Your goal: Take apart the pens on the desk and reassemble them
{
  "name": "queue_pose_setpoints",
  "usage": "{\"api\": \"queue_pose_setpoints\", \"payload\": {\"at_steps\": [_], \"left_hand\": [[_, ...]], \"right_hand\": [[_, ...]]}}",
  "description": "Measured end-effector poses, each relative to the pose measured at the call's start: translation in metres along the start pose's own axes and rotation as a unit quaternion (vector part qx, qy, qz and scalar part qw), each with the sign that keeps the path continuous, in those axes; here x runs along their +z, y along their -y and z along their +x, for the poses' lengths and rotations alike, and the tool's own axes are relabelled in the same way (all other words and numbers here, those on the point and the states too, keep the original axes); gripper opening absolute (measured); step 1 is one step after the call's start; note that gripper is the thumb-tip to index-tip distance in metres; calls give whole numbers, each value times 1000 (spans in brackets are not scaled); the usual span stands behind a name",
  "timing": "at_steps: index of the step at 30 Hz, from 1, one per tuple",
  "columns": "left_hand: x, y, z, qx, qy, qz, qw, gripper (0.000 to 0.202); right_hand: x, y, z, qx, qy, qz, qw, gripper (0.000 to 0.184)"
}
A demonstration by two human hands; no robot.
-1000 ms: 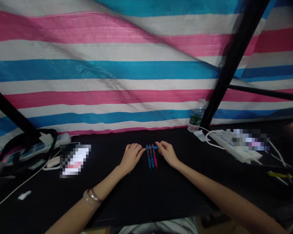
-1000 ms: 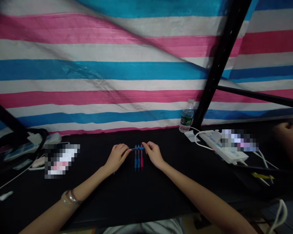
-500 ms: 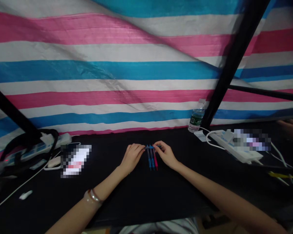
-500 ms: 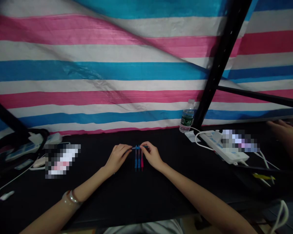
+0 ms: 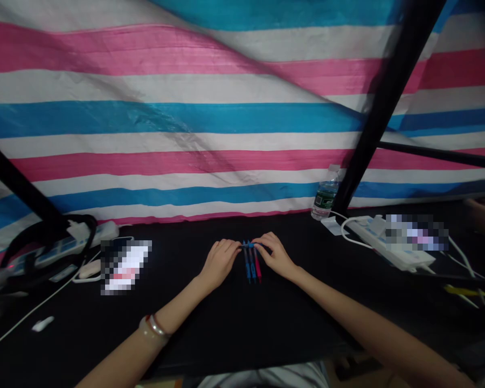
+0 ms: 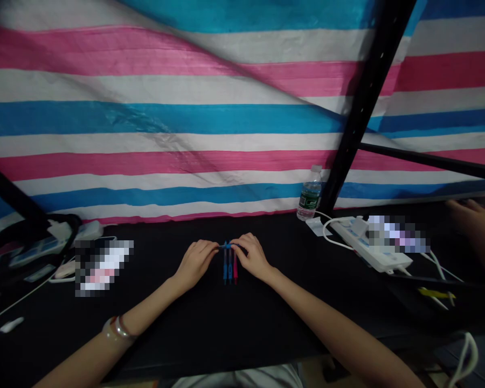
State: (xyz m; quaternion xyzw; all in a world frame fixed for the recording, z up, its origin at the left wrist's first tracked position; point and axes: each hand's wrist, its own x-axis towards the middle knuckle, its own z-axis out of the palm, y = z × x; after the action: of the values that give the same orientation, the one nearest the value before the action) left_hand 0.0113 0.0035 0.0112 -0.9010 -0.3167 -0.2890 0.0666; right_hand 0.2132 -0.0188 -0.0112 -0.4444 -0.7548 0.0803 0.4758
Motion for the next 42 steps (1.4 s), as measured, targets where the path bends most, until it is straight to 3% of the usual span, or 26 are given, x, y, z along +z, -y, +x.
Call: {"api": "queue_pose_setpoints", "payload": {"at_steps": [9,16,21,28,42], "left_hand": [[-2,1,0,-11,17,-31,999,24],[-2,-1,1,-15,11,-39,999,24],[-3,-1,1,-9,22,-29,999,23],[-4,-2,0,-3,15,-34,999,22],[-5,-6,3,-15,63,27,998,30]], "right_hand": [[0,7,-4,-10,-23,-51,998,18],[-2,16,-3,-44,23,-91,995,26],[0,16,-3,-35,15,-87,995,19],[0,18,-3,-60,41,-102,992,27],[7,10,-7,-79,-28,-78,993,22]]}}
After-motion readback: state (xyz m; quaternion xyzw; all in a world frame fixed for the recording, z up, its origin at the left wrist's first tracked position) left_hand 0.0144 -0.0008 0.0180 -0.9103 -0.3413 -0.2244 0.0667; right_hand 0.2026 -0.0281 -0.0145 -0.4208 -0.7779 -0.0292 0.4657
